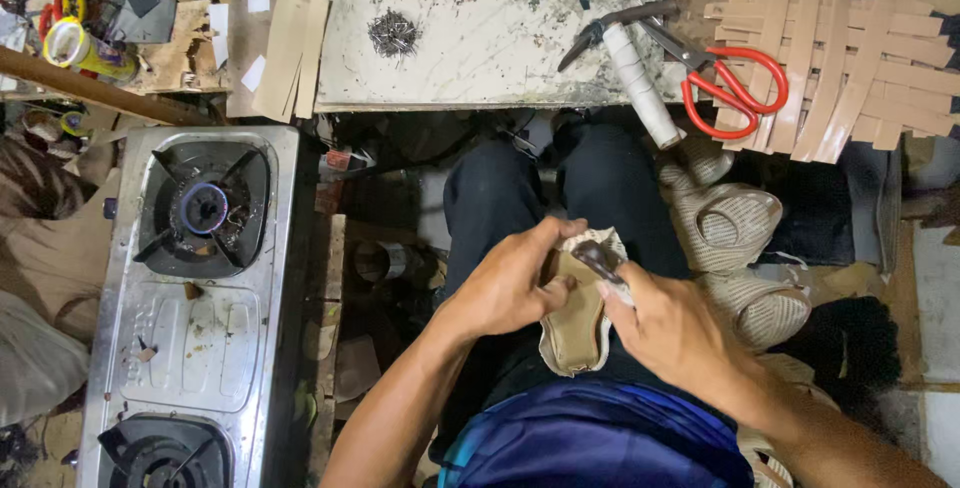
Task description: The person sits at a workbench and assembles woven shoe uppers with soles. They press a woven upper onto a sole, hammer the edges to secure it, briefly heat the shoe over a gas burner, fit a small heel pad, and set finished shoes on the shelf among wooden lasts.
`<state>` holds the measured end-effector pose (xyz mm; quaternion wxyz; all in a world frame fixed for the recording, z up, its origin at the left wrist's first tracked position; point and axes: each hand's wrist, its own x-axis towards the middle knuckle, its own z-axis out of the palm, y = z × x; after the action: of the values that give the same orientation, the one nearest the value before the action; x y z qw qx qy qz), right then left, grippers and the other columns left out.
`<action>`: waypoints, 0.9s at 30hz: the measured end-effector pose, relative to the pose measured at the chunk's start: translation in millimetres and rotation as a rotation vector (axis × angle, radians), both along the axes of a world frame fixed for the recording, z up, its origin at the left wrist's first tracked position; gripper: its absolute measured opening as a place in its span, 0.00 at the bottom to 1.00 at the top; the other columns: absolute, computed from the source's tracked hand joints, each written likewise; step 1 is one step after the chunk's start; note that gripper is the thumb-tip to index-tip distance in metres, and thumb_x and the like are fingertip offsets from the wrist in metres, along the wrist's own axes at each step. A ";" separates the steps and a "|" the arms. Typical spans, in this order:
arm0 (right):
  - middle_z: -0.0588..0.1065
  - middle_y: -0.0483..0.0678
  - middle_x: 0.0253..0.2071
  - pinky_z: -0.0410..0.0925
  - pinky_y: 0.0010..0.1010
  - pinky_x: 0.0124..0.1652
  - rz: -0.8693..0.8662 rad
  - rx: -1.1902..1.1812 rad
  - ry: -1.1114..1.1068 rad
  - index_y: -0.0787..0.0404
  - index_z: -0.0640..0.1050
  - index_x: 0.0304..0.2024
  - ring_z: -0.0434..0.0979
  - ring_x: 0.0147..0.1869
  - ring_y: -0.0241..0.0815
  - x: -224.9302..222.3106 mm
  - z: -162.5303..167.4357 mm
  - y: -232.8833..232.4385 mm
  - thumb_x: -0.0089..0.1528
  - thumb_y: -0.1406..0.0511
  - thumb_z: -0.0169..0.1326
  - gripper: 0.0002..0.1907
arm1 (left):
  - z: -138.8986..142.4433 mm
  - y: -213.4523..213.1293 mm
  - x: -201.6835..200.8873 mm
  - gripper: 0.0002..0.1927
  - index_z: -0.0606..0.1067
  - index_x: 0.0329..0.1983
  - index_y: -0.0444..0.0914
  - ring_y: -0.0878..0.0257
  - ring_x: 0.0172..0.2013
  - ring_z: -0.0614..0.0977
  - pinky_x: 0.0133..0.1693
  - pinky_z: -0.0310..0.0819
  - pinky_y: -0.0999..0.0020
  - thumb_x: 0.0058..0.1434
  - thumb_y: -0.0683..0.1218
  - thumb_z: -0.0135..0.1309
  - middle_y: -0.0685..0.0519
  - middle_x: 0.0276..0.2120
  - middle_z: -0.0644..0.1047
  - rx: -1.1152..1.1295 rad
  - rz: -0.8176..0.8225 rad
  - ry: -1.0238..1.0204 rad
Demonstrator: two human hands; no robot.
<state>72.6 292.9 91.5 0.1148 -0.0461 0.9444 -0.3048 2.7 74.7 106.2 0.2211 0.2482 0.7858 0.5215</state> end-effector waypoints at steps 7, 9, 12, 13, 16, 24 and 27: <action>0.81 0.46 0.30 0.75 0.26 0.28 0.093 -0.797 0.261 0.62 0.78 0.43 0.82 0.29 0.36 26.0 77.6 37.3 0.68 0.55 0.50 0.17 | -5.6 -5.2 -6.1 0.30 0.68 0.63 0.33 0.53 0.32 0.83 0.37 0.75 0.60 0.55 0.40 0.58 0.42 0.32 0.80 0.003 0.075 -0.077; 0.80 0.48 0.29 0.75 0.30 0.29 0.118 -0.715 0.184 0.61 0.78 0.39 0.81 0.30 0.40 25.2 59.8 39.0 0.68 0.54 0.50 0.17 | -5.6 -4.5 -5.1 0.30 0.68 0.63 0.34 0.52 0.32 0.83 0.37 0.75 0.60 0.56 0.40 0.58 0.42 0.32 0.80 0.002 0.079 -0.096; 0.76 0.57 0.22 0.71 0.46 0.26 -0.055 0.026 -0.177 0.66 0.74 0.39 0.79 0.27 0.55 4.8 -10.1 10.8 0.64 0.58 0.54 0.15 | -5.2 -4.5 -3.7 0.29 0.70 0.63 0.36 0.50 0.32 0.83 0.37 0.75 0.59 0.55 0.39 0.56 0.39 0.31 0.79 -0.076 0.073 -0.013; 0.76 0.58 0.21 0.70 0.47 0.27 -0.007 0.009 -0.136 0.65 0.75 0.37 0.79 0.26 0.56 7.6 -23.6 8.8 0.63 0.59 0.56 0.14 | -5.0 -7.5 -5.9 0.29 0.70 0.62 0.36 0.51 0.35 0.84 0.39 0.76 0.60 0.54 0.39 0.57 0.40 0.33 0.80 -0.037 0.093 -0.013; 0.76 0.57 0.19 0.69 0.47 0.28 0.012 -0.090 -0.074 0.62 0.78 0.32 0.78 0.23 0.55 17.3 -34.6 4.5 0.60 0.60 0.59 0.12 | -5.7 -20.0 -15.0 0.30 0.69 0.62 0.36 0.52 0.39 0.86 0.42 0.79 0.62 0.54 0.40 0.57 0.42 0.38 0.82 0.027 0.144 -0.005; 0.83 0.48 0.32 0.75 0.33 0.29 -0.198 -1.359 0.278 0.62 0.82 0.48 0.80 0.30 0.41 54.0 29.8 18.9 0.65 0.64 0.58 0.11 | -9.9 -11.8 -8.2 0.31 0.68 0.64 0.35 0.52 0.34 0.86 0.39 0.78 0.61 0.55 0.40 0.56 0.43 0.34 0.83 -0.007 0.136 -0.172; 0.78 0.59 0.33 0.74 0.42 0.33 0.112 0.051 0.436 0.66 0.76 0.43 0.82 0.35 0.55 17.3 -9.9 5.0 0.68 0.65 0.52 0.09 | -11.1 -14.5 -6.7 0.29 0.68 0.63 0.34 0.55 0.40 0.86 0.43 0.78 0.64 0.57 0.40 0.58 0.44 0.39 0.83 0.114 0.102 -0.071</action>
<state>90.0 297.9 81.7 -0.0741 -0.1602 0.9502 -0.2569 -4.0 60.3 95.1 0.2077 0.2015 0.7583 0.5842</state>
